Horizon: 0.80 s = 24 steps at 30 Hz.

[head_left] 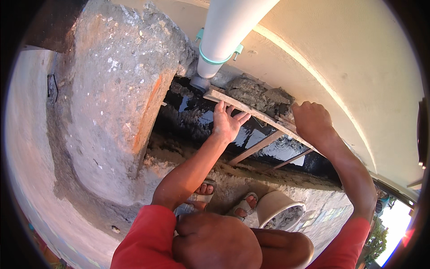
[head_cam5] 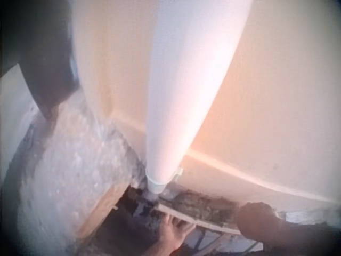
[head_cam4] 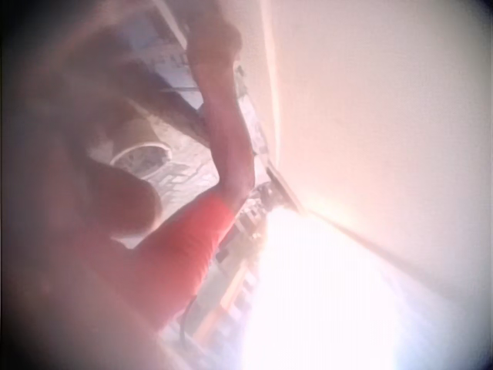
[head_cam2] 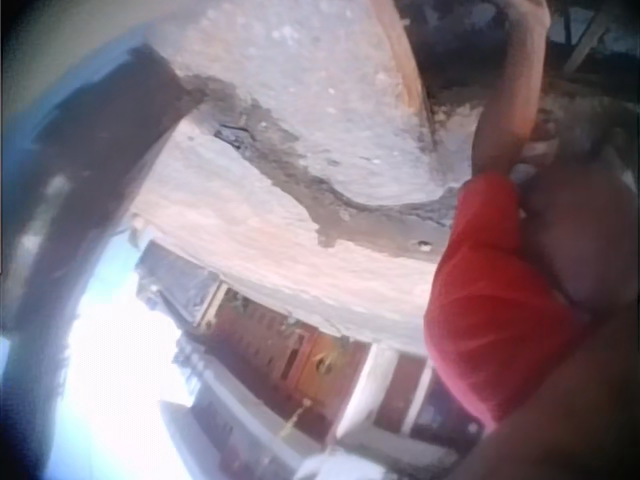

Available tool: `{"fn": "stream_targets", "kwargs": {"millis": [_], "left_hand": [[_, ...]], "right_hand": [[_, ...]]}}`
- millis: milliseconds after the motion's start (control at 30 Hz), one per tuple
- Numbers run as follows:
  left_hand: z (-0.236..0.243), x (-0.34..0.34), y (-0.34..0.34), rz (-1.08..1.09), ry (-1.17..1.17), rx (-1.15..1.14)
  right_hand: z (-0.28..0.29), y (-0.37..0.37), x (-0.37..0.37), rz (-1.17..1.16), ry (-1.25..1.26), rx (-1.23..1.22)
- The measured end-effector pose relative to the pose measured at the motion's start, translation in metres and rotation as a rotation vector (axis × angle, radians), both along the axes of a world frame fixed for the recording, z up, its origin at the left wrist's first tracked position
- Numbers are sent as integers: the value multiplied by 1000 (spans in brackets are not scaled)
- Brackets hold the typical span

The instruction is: The person scoops wet cement from a pile on the ground into a bucket, then carries the bucket and a trowel to a wall opening. They apply the cement into the gap between the wall and a wooden frame, smoothing it with the trowel.

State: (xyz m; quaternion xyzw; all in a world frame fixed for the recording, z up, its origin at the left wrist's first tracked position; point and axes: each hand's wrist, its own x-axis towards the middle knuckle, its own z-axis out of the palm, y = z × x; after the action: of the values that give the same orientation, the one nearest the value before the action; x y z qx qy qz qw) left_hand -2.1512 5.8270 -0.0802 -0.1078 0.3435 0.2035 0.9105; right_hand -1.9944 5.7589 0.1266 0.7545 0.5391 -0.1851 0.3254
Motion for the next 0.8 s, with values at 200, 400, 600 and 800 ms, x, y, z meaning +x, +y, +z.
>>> {"fn": "stream_targets", "kwargs": {"millis": [200, 400, 600, 800], "left_hand": [[-2, 7, -3, -1, -14, -17], [-1, -3, 1, 23, 23, 7], [2, -1, 1, 8, 19, -5], [0, 6, -3, 6, -26, -29]], "right_hand": [[-18, -18, 4, 1, -7, 19], [5, -7, -12, 47, -19, 165], [11, -7, -4, 19, -39, -50], [-14, -10, -6, 26, 5, -11]]}}
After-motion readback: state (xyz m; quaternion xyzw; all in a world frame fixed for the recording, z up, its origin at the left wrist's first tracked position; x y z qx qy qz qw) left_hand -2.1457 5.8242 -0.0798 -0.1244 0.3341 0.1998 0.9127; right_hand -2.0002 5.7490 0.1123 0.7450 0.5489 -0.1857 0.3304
